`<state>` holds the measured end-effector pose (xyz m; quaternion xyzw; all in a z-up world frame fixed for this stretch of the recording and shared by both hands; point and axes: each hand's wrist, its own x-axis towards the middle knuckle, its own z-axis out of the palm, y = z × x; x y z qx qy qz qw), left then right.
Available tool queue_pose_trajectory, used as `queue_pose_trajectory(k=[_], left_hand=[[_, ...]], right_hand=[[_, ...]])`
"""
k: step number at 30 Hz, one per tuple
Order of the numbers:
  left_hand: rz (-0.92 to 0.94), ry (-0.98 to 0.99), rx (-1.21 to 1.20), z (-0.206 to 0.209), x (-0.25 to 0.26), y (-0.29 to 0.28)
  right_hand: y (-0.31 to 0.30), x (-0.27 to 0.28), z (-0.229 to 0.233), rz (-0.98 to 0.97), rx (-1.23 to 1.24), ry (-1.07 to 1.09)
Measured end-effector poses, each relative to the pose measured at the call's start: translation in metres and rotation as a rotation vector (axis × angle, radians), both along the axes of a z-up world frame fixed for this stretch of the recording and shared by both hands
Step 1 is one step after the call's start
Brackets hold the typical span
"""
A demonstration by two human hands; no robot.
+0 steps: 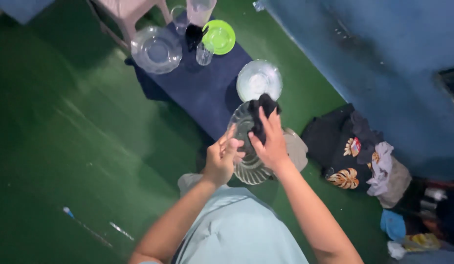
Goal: The person wipes a series of glass plates with a black cloth, cleaning each one before setting it down and picking up the next.
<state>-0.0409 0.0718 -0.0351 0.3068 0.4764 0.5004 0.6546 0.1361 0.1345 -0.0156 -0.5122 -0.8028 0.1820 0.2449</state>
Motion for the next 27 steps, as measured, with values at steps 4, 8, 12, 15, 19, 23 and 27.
queue_pose_trajectory(k=[4,8,12,15,19,23,27], left_hand=[[0.048,-0.021,0.079,-0.005,0.000,-0.020],[-0.016,0.090,0.173,-0.006,0.011,-0.057],[-0.150,0.128,0.411,-0.012,0.026,-0.101],[-0.308,0.136,0.050,-0.009,0.035,-0.134],[-0.312,0.154,0.347,-0.006,0.031,-0.158],[-0.362,0.143,0.373,0.000,0.027,-0.180],[-0.488,0.125,0.191,-0.001,0.021,-0.190]], right_hand=[[-0.071,0.002,-0.009,-0.059,-0.222,0.078],[-0.139,-0.003,0.002,-0.017,-0.319,0.222],[-0.178,0.018,0.006,-0.156,-0.122,0.064],[-0.227,0.032,-0.002,-0.357,-0.084,0.019],[-0.299,0.005,-0.012,-0.500,-0.297,0.196],[-0.325,-0.015,-0.006,-0.342,-0.135,0.461],[-0.297,0.005,-0.007,-0.443,0.091,0.216]])
